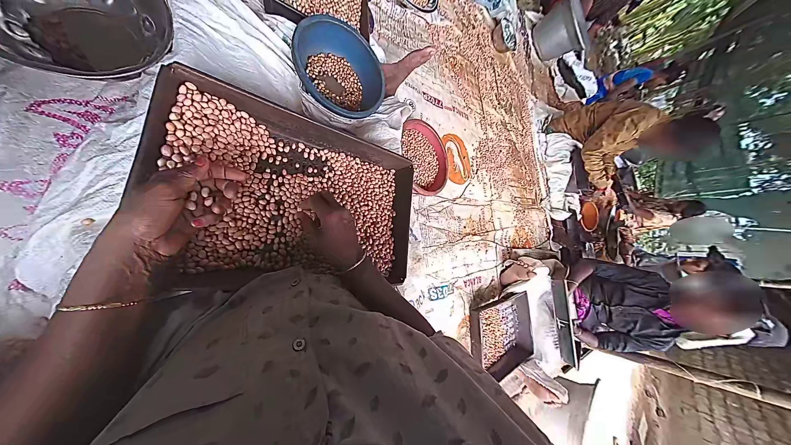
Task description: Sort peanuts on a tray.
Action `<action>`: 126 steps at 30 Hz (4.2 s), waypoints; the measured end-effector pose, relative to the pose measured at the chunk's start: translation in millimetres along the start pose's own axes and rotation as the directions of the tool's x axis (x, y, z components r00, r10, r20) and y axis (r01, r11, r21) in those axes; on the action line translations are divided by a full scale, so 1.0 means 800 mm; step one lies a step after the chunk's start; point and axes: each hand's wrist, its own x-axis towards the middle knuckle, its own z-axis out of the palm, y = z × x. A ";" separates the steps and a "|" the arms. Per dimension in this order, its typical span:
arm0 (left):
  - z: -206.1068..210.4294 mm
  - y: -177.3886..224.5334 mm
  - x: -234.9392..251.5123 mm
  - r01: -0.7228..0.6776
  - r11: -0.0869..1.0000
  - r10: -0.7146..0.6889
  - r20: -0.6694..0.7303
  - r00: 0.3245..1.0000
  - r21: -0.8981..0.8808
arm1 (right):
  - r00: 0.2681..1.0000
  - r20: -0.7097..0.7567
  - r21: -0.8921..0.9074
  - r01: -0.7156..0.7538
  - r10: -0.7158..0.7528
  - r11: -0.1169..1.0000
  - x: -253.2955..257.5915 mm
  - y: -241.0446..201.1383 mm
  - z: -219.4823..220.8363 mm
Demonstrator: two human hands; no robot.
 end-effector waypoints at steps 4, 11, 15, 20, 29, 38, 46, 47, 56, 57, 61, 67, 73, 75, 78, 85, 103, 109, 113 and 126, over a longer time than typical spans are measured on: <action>0.006 -0.007 0.000 0.158 0.957 -0.175 0.047 0.984 0.243 | 0.974 -0.073 0.421 0.224 -0.214 0.879 0.019 -0.044 0.002; -0.018 0.003 0.004 -0.058 0.995 0.067 0.112 0.991 -0.084 | 0.729 0.401 0.532 0.308 -0.554 0.789 0.006 -0.018 0.034; -0.005 0.007 -0.003 -0.117 0.968 0.121 0.009 0.993 -0.221 | 0.633 0.593 0.482 0.216 -0.498 0.849 0.001 0.018 0.004; -0.026 -0.011 0.013 -0.159 0.960 0.182 0.080 0.980 -0.230 | 0.797 0.587 0.381 -0.112 -0.146 0.918 0.017 0.090 -0.070; -0.008 0.001 0.004 -0.106 0.974 0.102 -0.029 0.994 -0.200 | 0.952 0.211 -0.359 -0.134 0.220 0.924 0.091 0.052 -0.029; 0.011 0.012 -0.003 0.003 0.998 -0.012 -0.150 0.989 -0.065 | 0.963 0.121 -0.314 -0.193 0.240 0.930 0.080 0.049 -0.019; 0.012 0.008 -0.006 0.046 0.994 -0.044 0.024 0.999 -0.095 | 0.992 0.012 0.267 0.116 -0.124 0.957 0.075 -0.014 -0.021; 0.009 0.009 -0.006 -0.005 0.987 0.010 0.028 1.000 -0.160 | 0.993 0.038 0.263 0.098 -0.111 0.960 0.076 -0.005 -0.015; -0.010 0.009 -0.010 -0.304 0.825 0.331 -0.027 0.943 -0.477 | 0.909 0.081 -0.456 0.398 -0.408 0.796 0.017 0.095 0.023; -0.010 0.009 -0.010 -0.318 0.811 0.351 -0.025 0.936 -0.492 | 0.941 0.047 -0.497 0.314 -0.336 0.809 0.019 0.108 0.012; -0.007 0.020 -0.008 -0.348 0.765 0.392 -0.036 0.919 -0.542 | 0.988 -0.149 -0.560 -0.108 0.028 0.821 0.039 0.124 -0.029; -0.008 0.020 -0.006 -0.339 0.773 0.373 -0.049 0.927 -0.537 | 0.989 -0.058 -0.049 0.135 -0.137 0.990 0.064 0.005 -0.020; -0.011 0.020 -0.009 -0.354 0.775 0.383 -0.057 0.922 -0.523 | 0.935 0.199 0.004 0.297 -0.292 0.955 0.076 -0.048 0.078; -0.012 0.020 -0.007 -0.356 0.765 0.389 -0.055 0.920 -0.537 | 0.942 0.169 -0.027 0.298 -0.290 0.954 0.076 -0.044 0.089; -0.010 0.019 -0.007 -0.357 0.772 0.383 -0.063 0.922 -0.525 | 0.935 0.095 0.023 0.341 -0.341 0.940 0.074 -0.031 0.096; -0.010 0.019 -0.008 -0.294 0.863 0.312 -0.023 0.950 -0.410 | 0.976 -0.125 -0.004 0.181 -0.180 0.984 0.084 -0.002 0.042; -0.010 0.005 -0.015 -0.291 0.834 0.343 0.027 0.939 -0.468 | 0.974 0.166 0.449 0.065 -0.155 0.891 0.116 -0.024 0.035; -0.014 0.009 -0.015 -0.310 0.810 0.366 0.016 0.930 -0.497 | 0.953 0.046 0.007 0.299 -0.299 0.954 0.105 -0.043 0.093; -0.012 0.019 -0.008 -0.296 0.798 0.362 0.025 0.932 -0.526 | 0.957 -0.006 0.033 0.291 -0.291 0.956 0.100 -0.037 0.099; 0.000 0.013 -0.013 -0.018 0.992 0.020 0.017 1.000 -0.128 | 0.997 -0.071 0.517 0.033 0.005 0.855 0.104 -0.010 -0.013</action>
